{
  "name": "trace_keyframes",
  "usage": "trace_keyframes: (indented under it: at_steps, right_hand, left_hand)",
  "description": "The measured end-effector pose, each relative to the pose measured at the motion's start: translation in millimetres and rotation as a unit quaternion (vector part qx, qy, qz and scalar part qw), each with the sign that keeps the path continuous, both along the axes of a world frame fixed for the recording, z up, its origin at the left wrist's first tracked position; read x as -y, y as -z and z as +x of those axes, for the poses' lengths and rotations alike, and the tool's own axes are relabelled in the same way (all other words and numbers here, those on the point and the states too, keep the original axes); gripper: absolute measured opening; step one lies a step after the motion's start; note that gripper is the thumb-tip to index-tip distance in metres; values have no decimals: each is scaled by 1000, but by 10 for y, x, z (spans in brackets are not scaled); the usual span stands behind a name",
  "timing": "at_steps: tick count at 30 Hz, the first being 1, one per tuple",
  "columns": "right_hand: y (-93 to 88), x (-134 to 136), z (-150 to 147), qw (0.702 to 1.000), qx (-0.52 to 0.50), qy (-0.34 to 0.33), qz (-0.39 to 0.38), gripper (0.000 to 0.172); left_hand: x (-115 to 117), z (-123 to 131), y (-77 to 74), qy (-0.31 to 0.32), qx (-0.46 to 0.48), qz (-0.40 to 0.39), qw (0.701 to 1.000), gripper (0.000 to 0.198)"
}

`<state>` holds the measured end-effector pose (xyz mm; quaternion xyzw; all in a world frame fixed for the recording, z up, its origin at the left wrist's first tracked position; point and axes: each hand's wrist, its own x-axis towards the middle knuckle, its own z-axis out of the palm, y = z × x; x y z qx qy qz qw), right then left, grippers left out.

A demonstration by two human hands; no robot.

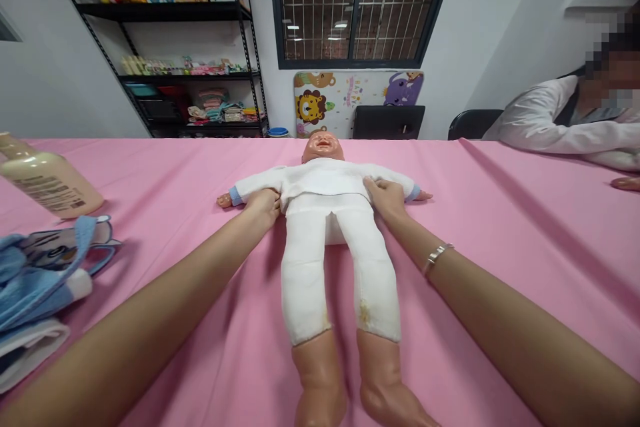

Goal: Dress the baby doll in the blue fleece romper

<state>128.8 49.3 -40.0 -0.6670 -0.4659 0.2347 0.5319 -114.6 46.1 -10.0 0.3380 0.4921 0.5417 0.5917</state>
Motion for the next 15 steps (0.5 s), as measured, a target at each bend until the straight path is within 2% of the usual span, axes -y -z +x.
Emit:
trace_keyframes:
  at_steps: [2, 3, 5, 6, 8, 10, 13, 15]
  right_hand:
    - [-29, 168, 40, 997, -44, -66, 5, 21]
    - [-48, 255, 49, 992, -65, -111, 2, 24]
    - [-74, 389, 53, 983, -69, -172, -8, 38]
    - [-75, 425, 52, 983, -47, -176, -6, 39]
    - [-51, 432, 55, 987, 30, -157, 21, 26]
    - [-12, 384, 70, 981, 111, -153, 45, 8]
    - [-44, 372, 66, 972, 170, -162, 21, 13]
    - [-199, 525, 2, 974, 196, -114, 24, 12]
  left_hand:
    - [146, -78, -31, -41, -96, 15, 994, 35]
    - [207, -101, -33, -45, -163, 41, 985, 36]
    - [283, -111, -6, -15, -293, 122, 948, 37]
    - [297, -104, 19, 10, -342, 164, 925, 36]
    - [282, -87, 73, 43, -404, 226, 885, 23]
    - [241, -95, 111, 26, -437, 264, 859, 14]
    - [225, -159, 116, -23, -460, 308, 833, 16]
    - [320, -193, 55, 27, -489, 300, 819, 19]
